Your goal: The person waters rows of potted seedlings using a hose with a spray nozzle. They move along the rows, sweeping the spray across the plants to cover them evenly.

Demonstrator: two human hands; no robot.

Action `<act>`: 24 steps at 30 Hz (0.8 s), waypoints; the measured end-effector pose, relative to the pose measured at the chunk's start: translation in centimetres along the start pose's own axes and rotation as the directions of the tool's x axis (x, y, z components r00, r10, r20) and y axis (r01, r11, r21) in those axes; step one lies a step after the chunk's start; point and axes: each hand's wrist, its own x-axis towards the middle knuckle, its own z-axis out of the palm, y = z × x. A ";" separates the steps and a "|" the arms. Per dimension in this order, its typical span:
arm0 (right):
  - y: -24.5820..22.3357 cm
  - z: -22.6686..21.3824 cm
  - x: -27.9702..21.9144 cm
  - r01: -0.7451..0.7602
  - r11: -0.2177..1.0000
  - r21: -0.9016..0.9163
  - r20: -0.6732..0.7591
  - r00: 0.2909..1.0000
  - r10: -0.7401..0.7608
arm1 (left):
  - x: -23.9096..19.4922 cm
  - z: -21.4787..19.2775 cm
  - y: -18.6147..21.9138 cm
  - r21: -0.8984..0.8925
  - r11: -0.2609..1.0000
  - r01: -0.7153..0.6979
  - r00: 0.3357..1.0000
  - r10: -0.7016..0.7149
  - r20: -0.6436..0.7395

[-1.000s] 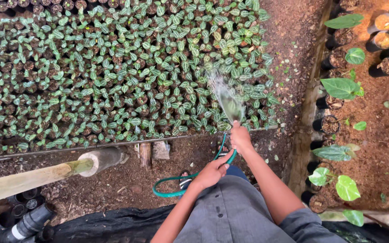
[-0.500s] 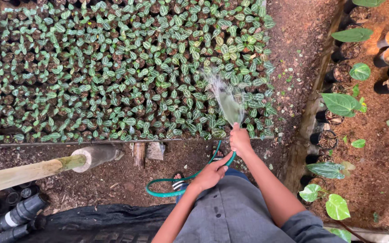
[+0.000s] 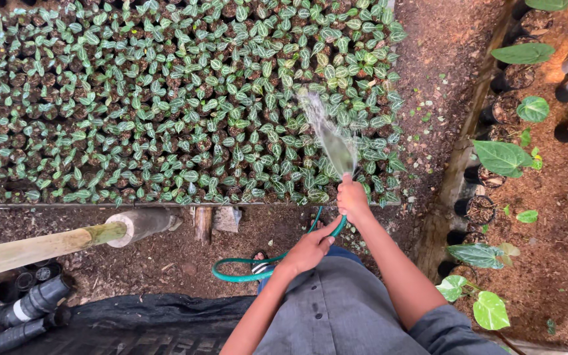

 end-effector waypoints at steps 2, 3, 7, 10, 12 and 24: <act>-0.5 0.1 -0.2 -0.010 1.000 0.007 0.008 1.000 0.010 | 0.0 -0.1 0.5 0.023 1.000 -0.007 1.000 0.007 -0.007; -0.7 0.0 -0.4 -0.010 1.000 0.006 0.015 1.000 0.010 | 0.0 -0.1 0.7 0.020 1.000 -0.005 1.000 0.005 -0.006; -1.5 0.3 -1.0 0.009 0.999 -0.041 0.000 1.000 -0.009 | 0.1 -0.1 1.5 0.011 1.000 0.017 1.000 -0.017 -0.005; -2.5 0.6 -1.4 0.024 0.999 -0.042 -0.004 1.000 -0.024 | 0.3 0.0 1.9 0.015 1.000 0.021 1.000 -0.021 -0.017; -3.2 0.7 -1.5 0.005 0.998 -0.067 -0.009 1.000 -0.006 | 0.5 0.0 2.0 0.019 1.000 0.002 0.999 -0.001 -0.036; -5.2 1.0 -0.7 0.029 0.997 -0.071 0.027 0.999 -0.027 | 1.8 -0.4 2.9 0.060 0.998 0.020 0.997 -0.015 -0.077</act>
